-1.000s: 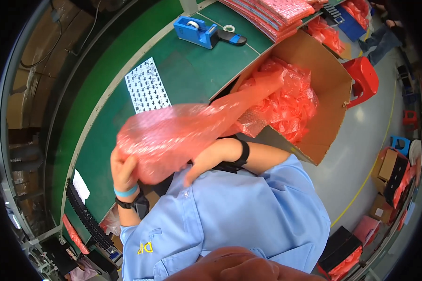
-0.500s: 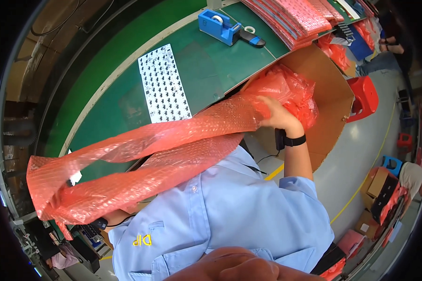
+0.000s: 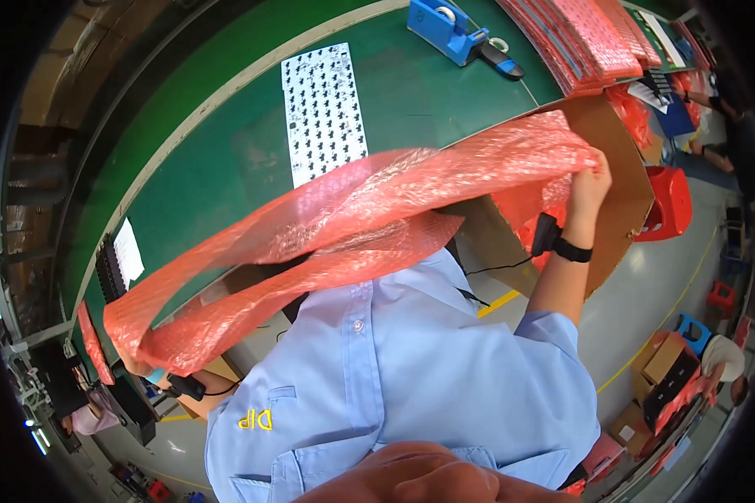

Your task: Packing flat electronic components into pink anti-static bubble wrap sleeves at a factory workstation.

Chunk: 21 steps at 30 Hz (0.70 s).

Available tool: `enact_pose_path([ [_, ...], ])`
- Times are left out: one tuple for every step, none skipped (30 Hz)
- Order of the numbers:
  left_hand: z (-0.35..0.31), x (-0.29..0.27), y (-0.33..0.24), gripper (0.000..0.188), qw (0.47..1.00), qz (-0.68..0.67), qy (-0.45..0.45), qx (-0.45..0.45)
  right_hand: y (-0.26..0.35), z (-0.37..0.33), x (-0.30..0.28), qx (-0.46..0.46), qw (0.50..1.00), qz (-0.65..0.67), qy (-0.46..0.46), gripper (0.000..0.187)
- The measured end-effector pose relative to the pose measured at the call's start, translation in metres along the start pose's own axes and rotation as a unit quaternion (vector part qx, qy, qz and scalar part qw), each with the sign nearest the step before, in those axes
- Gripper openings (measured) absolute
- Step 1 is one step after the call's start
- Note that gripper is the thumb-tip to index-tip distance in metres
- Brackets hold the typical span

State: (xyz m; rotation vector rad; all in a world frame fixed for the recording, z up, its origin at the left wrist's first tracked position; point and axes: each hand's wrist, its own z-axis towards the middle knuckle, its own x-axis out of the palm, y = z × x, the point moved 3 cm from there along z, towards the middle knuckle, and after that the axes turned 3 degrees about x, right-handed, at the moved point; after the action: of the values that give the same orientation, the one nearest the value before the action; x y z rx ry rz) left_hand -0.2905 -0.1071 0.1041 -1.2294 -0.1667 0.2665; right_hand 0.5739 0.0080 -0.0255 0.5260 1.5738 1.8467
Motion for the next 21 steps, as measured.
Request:
enact_pose_path([
  [0.001,0.003,-0.007,0.049,0.999,0.031,-0.020,0.012,0.008,0.003,0.001,-0.003,0.999,0.053,-0.010,0.033],
  [0.003,0.005,-0.015,0.050,0.997,0.062,-0.039,0.025,0.018,0.004,0.003,-0.002,0.999,0.054,-0.003,0.033],
  [0.006,0.006,-0.024,0.051,0.993,0.095,-0.059,0.036,0.036,-0.001,0.009,0.024,0.996,0.085,0.000,0.031],
  [0.006,0.005,-0.033,0.051,0.988,0.126,-0.080,0.047,0.054,-0.008,0.014,0.050,0.992,0.115,0.004,0.029],
  [0.007,0.004,-0.041,0.052,0.980,0.159,-0.101,0.058,0.063,-0.016,0.016,0.076,0.986,0.145,0.008,0.027],
  [0.009,0.002,-0.049,0.052,0.972,0.190,-0.121,0.070,0.063,-0.022,0.013,0.076,0.986,0.146,0.016,0.027],
  [0.014,-0.006,-0.055,0.052,0.970,0.193,-0.129,0.070,0.062,-0.029,0.017,0.021,0.982,0.027,0.187,0.025],
  [0.020,-0.020,-0.063,0.054,0.953,0.265,-0.132,0.058,0.057,-0.040,0.024,-0.036,0.931,-0.090,0.351,0.022],
  [0.025,-0.034,-0.070,0.056,0.932,0.335,-0.133,0.044,0.047,-0.055,0.034,0.027,0.880,-0.115,0.460,0.019],
  [0.026,-0.049,-0.078,0.056,0.928,0.341,-0.140,0.045,0.037,-0.076,0.049,0.088,0.811,-0.138,0.561,0.016],
  [0.026,-0.067,-0.084,0.054,0.926,0.326,-0.169,0.088,0.037,-0.098,0.071,0.025,0.795,-0.088,0.600,0.013],
  [0.026,-0.083,-0.090,0.052,0.921,0.310,-0.196,0.133,0.035,-0.121,0.093,-0.038,0.773,-0.035,0.633,0.010],
  [0.026,-0.083,-0.102,0.051,0.913,0.294,-0.221,0.179,0.017,-0.138,0.110,-0.043,0.708,-0.105,0.697,0.007],
  [0.023,-0.082,-0.115,0.051,0.910,0.299,-0.225,0.180,0.003,-0.153,0.127,-0.049,0.633,-0.173,0.753,0.007],
  [0.023,-0.065,-0.127,0.049,0.970,0.168,-0.115,0.135,0.002,-0.170,0.148,-0.067,0.632,-0.240,0.734,0.010],
  [0.020,-0.045,-0.139,0.047,0.996,0.031,0.000,0.087,0.004,-0.191,0.170,-0.085,0.629,-0.304,0.710,0.013],
  [0.016,-0.032,-0.147,0.045,0.987,-0.105,0.115,0.037,0.006,-0.206,0.193,-0.138,0.615,-0.323,0.706,0.018],
  [0.016,-0.033,-0.143,0.045,0.988,-0.099,0.111,0.039,0.009,-0.216,0.218,-0.192,0.601,-0.339,0.698,0.024],
  [0.016,-0.049,-0.128,0.041,0.991,0.046,-0.084,0.093,-0.074,-0.233,0.223,-0.197,0.599,-0.333,0.701,0.024],
  [0.026,-0.060,-0.121,0.038,0.937,0.182,-0.260,0.148,-0.128,-0.259,0.289,-0.040,0.835,-0.130,0.533,0.033],
  [0.014,-0.090,-0.116,0.038,0.930,0.192,-0.276,0.149,-0.097,-0.268,0.311,-0.088,0.844,-0.079,0.523,0.037],
])
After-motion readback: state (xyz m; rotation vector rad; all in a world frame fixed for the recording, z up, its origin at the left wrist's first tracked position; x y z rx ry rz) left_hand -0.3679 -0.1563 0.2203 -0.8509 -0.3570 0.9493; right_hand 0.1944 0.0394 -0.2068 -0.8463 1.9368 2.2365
